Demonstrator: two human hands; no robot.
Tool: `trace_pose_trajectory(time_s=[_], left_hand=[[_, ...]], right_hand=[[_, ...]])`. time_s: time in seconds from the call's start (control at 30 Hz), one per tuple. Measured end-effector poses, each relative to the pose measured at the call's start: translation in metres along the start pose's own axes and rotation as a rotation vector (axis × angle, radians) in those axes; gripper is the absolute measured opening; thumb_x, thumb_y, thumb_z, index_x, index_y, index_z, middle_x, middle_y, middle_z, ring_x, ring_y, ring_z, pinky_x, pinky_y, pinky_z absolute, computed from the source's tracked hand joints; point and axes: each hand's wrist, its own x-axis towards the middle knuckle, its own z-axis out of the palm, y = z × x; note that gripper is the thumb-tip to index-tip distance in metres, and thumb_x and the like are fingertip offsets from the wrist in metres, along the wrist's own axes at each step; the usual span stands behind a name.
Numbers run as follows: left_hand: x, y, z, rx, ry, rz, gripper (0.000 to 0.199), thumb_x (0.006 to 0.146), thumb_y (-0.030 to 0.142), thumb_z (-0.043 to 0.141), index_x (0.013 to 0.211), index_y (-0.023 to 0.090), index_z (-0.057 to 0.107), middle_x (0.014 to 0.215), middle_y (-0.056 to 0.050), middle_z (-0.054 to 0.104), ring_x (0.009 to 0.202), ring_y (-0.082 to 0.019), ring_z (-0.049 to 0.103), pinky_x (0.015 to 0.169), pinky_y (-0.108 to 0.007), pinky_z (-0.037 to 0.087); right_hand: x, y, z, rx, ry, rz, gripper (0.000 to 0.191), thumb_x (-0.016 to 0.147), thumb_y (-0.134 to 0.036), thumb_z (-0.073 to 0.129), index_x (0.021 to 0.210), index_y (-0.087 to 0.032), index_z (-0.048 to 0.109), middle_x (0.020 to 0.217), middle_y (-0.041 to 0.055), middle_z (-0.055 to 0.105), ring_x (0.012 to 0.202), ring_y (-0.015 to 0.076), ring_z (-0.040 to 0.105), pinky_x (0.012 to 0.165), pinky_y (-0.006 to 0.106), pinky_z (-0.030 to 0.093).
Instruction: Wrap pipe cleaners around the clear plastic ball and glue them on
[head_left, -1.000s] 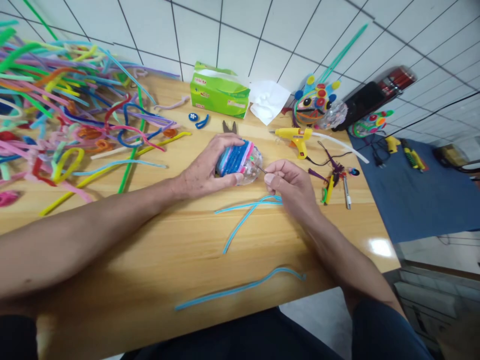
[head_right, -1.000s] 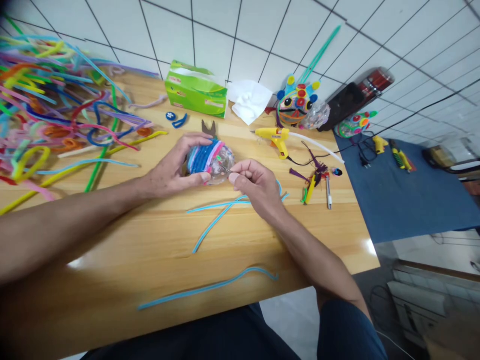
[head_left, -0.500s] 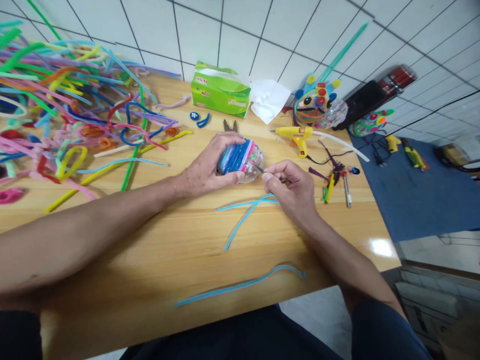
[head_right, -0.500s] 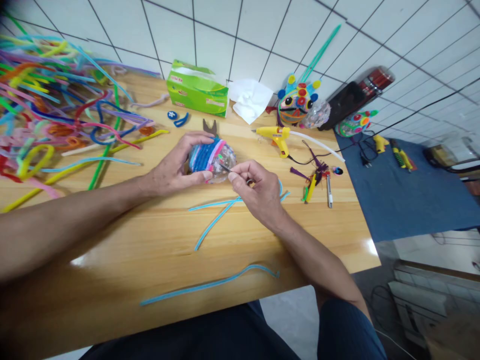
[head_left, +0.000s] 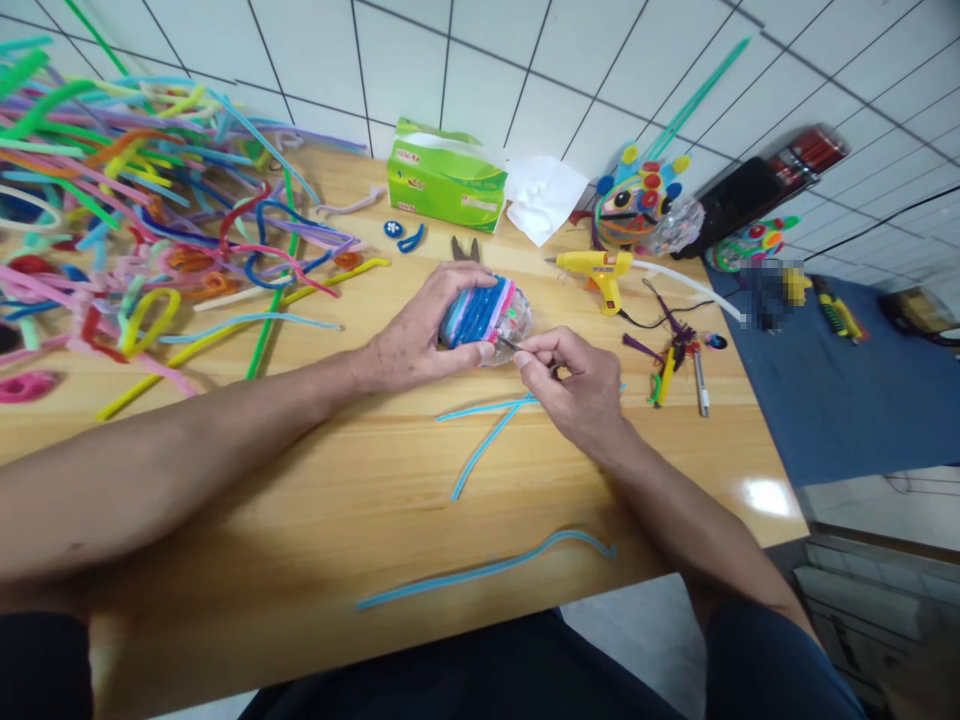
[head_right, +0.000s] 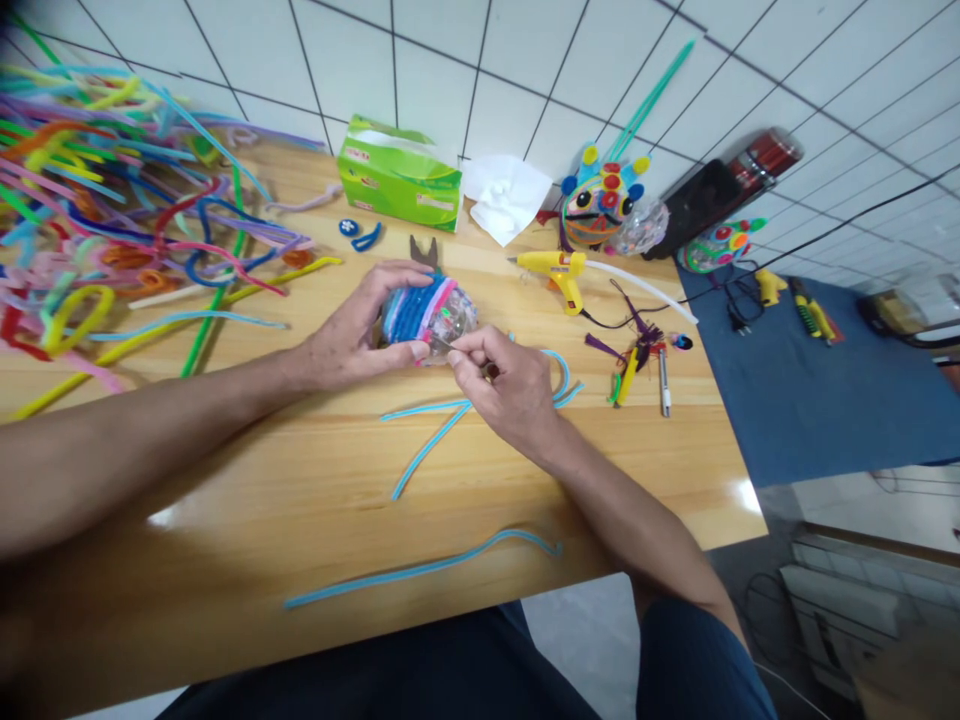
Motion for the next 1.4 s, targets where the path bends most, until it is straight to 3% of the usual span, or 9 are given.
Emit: trace_pose_trajectory(time_s=[0.87, 1.13, 1.4], left_hand=[[0.000, 0.000, 0.000, 0.009, -0.014, -0.029, 0.071, 0.098, 0.067, 0.077, 0.156, 0.032, 0.055, 0.155, -0.017, 0.062, 0.150, -0.038, 0.059, 0.128, -0.064, 0.051], [0.000, 0.000, 0.001, 0.024, 0.013, 0.054, 0.070, 0.100, 0.061, 0.078, 0.157, 0.028, 0.055, 0.154, -0.018, 0.063, 0.148, -0.038, 0.061, 0.126, -0.061, 0.053], [0.000, -0.001, 0.000, 0.031, 0.023, 0.069, 0.069, 0.100, 0.060, 0.079, 0.157, 0.031, 0.055, 0.153, -0.018, 0.064, 0.146, -0.038, 0.063, 0.123, -0.063, 0.055]], right_hand=[[0.000, 0.006, 0.005, 0.039, 0.006, 0.036, 0.012, 0.096, -0.030, 0.069, 0.085, -0.025, 0.070, 0.060, -0.0076, 0.058, 0.053, 0.0101, 0.045, 0.055, 0.027, 0.038], [0.000, 0.010, 0.007, 0.061, 0.023, 0.007, 0.011, 0.095, -0.027, 0.070, 0.085, -0.025, 0.070, 0.060, -0.0082, 0.057, 0.053, 0.0096, 0.048, 0.054, 0.026, 0.038], [0.001, 0.014, 0.009, 0.079, 0.035, 0.003, 0.010, 0.095, -0.027, 0.071, 0.085, -0.024, 0.072, 0.059, -0.0083, 0.059, 0.051, 0.0094, 0.050, 0.053, 0.026, 0.038]])
